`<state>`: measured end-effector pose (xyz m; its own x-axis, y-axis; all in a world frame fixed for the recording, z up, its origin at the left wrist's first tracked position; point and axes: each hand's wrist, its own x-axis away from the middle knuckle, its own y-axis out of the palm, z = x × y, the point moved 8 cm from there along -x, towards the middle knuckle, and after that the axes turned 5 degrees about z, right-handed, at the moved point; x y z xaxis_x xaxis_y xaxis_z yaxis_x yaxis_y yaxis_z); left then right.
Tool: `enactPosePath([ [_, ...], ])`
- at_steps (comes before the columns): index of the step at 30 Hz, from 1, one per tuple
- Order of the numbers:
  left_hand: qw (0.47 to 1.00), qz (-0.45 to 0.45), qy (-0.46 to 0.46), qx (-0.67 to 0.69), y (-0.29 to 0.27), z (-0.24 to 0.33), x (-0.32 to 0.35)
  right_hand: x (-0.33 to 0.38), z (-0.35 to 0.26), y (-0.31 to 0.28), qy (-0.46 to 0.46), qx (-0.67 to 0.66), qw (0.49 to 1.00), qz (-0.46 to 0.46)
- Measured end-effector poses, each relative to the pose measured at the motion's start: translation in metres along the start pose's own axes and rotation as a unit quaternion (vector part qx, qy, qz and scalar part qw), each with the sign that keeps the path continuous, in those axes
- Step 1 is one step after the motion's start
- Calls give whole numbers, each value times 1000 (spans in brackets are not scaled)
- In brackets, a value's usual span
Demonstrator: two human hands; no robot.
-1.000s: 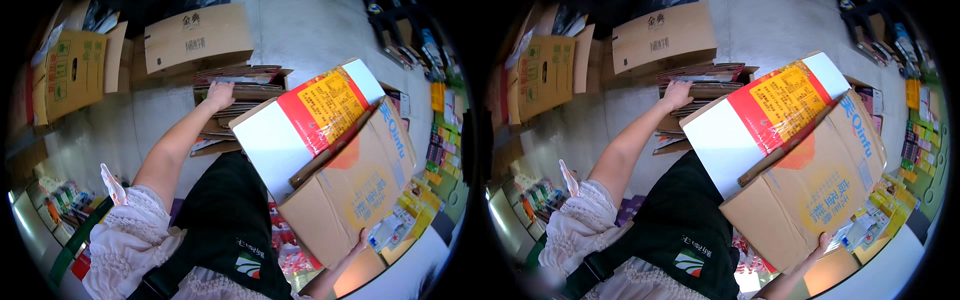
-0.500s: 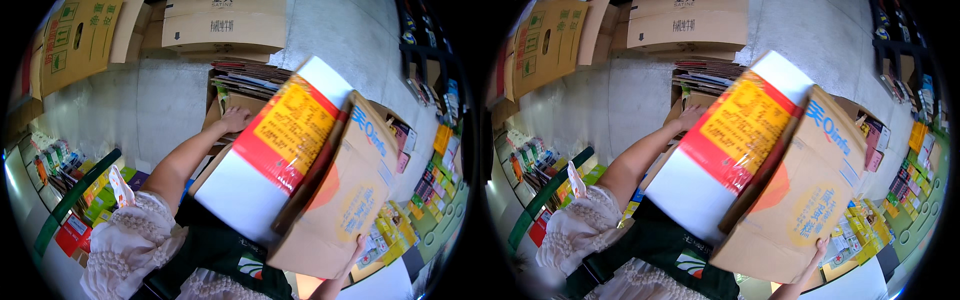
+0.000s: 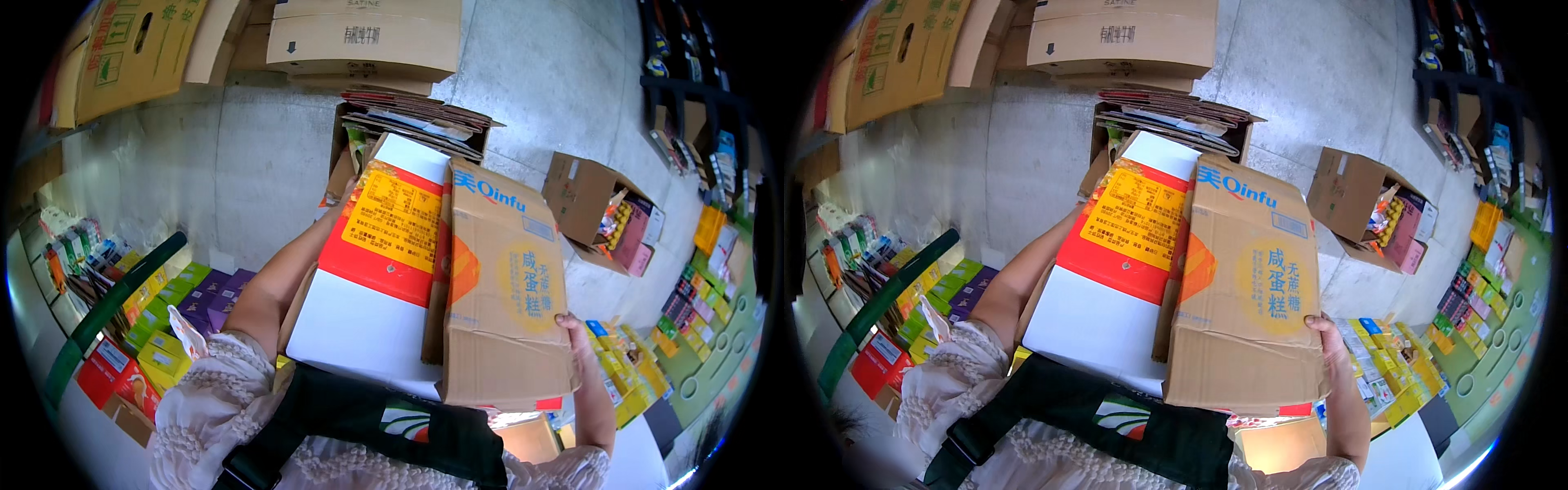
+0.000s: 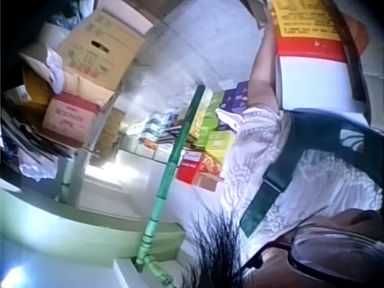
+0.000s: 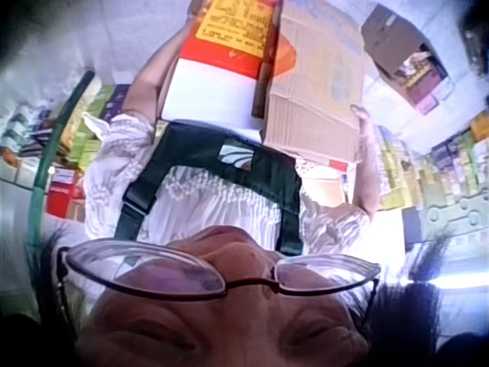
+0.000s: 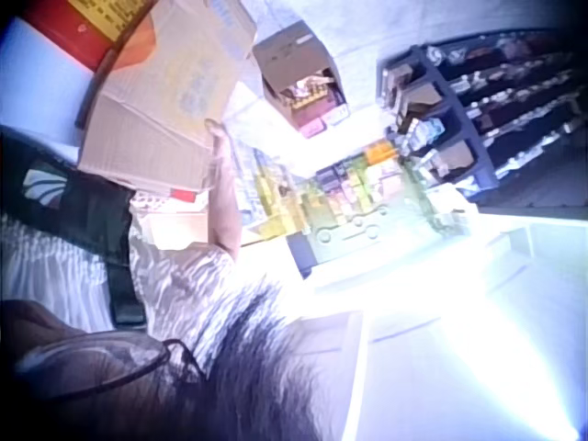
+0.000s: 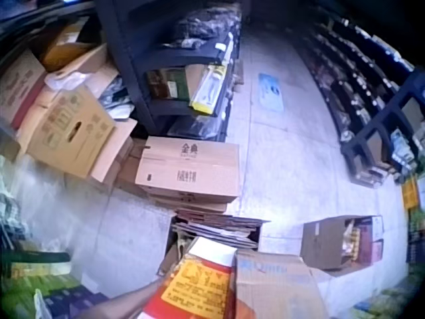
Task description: The person repeatedly picks up flattened cardboard boxes from a pile, folds them by hand, and places them into a larger cardboard container. The task continues throughout the clip with multiple boxes handled one at a time.
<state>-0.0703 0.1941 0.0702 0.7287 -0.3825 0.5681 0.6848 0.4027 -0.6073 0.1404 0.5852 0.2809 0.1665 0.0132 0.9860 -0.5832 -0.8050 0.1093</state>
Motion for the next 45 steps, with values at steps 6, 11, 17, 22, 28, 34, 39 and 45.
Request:
enactPosePath([
  [6,995,37,-62,76,6,-22,24,-28,-21,6,-16,0,1000,-7],
  [11,990,33,-76,109,18,-11,36,-26,-28,21,-13,16,997,-71],
  [17,984,21,-94,150,42,1,57,-14,-40,5,46,29,996,-73],
  [22,969,55,-138,195,46,-6,73,-27,-81,11,49,104,988,-107],
  [28,953,79,-180,230,46,-19,106,-43,-78,43,72,86,983,-144],
  [34,939,89,-212,255,46,-37,129,-82,-35,53,111,181,967,-144],
  [39,930,107,-223,270,43,-43,129,-70,-19,47,145,121,969,-162],
  [45,926,98,-217,293,35,-46,103,-61,-41,40,203,148,957,-143],
])
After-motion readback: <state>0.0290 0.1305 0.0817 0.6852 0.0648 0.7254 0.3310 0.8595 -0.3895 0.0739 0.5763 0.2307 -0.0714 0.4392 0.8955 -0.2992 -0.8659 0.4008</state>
